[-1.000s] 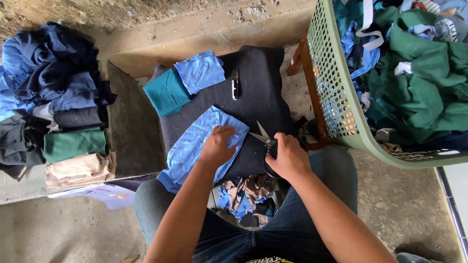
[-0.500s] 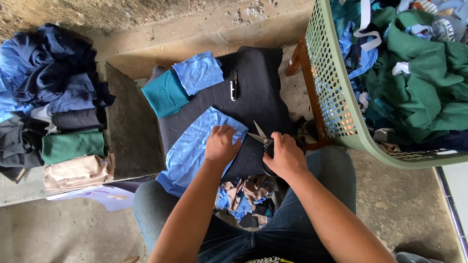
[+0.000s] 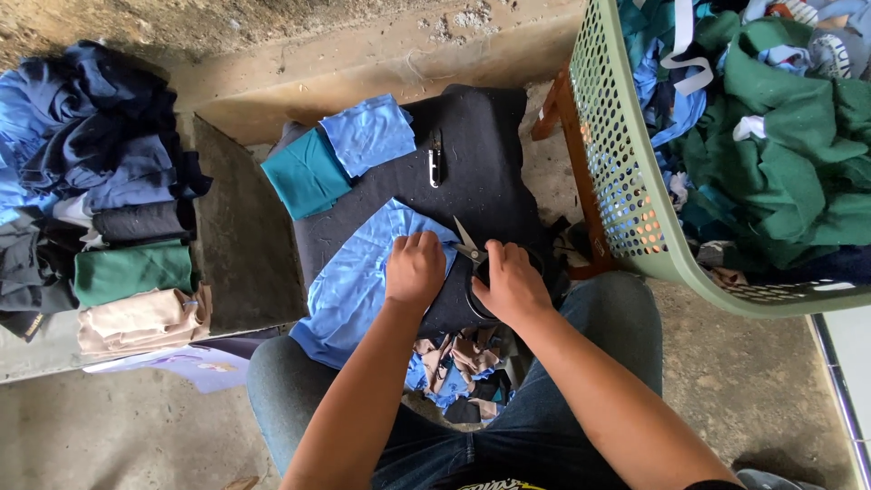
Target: The person sits on the floor and uses scissors to cut a piece of light blue fabric into smaller pieces. They fold the fabric, cut it, and then fold the resulting pieces before placing them aside.
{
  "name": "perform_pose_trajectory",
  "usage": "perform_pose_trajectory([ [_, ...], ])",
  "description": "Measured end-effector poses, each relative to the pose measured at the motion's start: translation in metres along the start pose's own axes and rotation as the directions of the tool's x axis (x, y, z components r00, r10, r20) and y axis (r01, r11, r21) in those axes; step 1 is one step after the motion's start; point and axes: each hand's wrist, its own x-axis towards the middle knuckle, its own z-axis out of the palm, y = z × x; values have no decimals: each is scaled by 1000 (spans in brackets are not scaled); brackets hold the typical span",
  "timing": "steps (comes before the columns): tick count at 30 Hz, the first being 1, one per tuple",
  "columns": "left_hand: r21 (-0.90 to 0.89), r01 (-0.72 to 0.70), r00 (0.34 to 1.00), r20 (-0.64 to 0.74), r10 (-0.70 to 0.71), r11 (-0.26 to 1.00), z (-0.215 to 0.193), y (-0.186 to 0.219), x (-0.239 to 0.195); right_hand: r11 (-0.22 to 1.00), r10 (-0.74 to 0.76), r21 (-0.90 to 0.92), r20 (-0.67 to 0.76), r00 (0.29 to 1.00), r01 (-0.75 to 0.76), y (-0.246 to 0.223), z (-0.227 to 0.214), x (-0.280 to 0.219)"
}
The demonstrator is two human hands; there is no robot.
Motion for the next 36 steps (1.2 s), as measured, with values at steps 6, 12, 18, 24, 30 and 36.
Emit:
perform_pose_trajectory([
  [6, 63, 36, 996, 81, -41, 997, -3, 4, -7, 1000, -6, -28, -33, 999, 5, -7, 3, 7],
  [12, 110, 206, 959, 173, -223, 972, -39, 25, 7, 1000, -10, 28, -16, 1000, 10, -2, 4, 10],
  [18, 217, 422, 649, 605, -461, 880, -53, 33, 18, 1000, -19, 17, -32, 999, 20, -6, 2, 14],
  [24, 193, 418, 689, 569, -449, 888, -50, 30, 12, 999, 4, 40, -45, 999, -3, 0, 10, 14],
  [30, 222, 428, 623, 630, -464, 876, -55, 30, 21, 999, -17, 27, -73, 997, 19, -1, 6, 14],
  [36, 224, 451, 623, 614, -485, 864, -56, 32, 21, 1000, 4, 22, -67, 998, -3, -2, 3, 13],
])
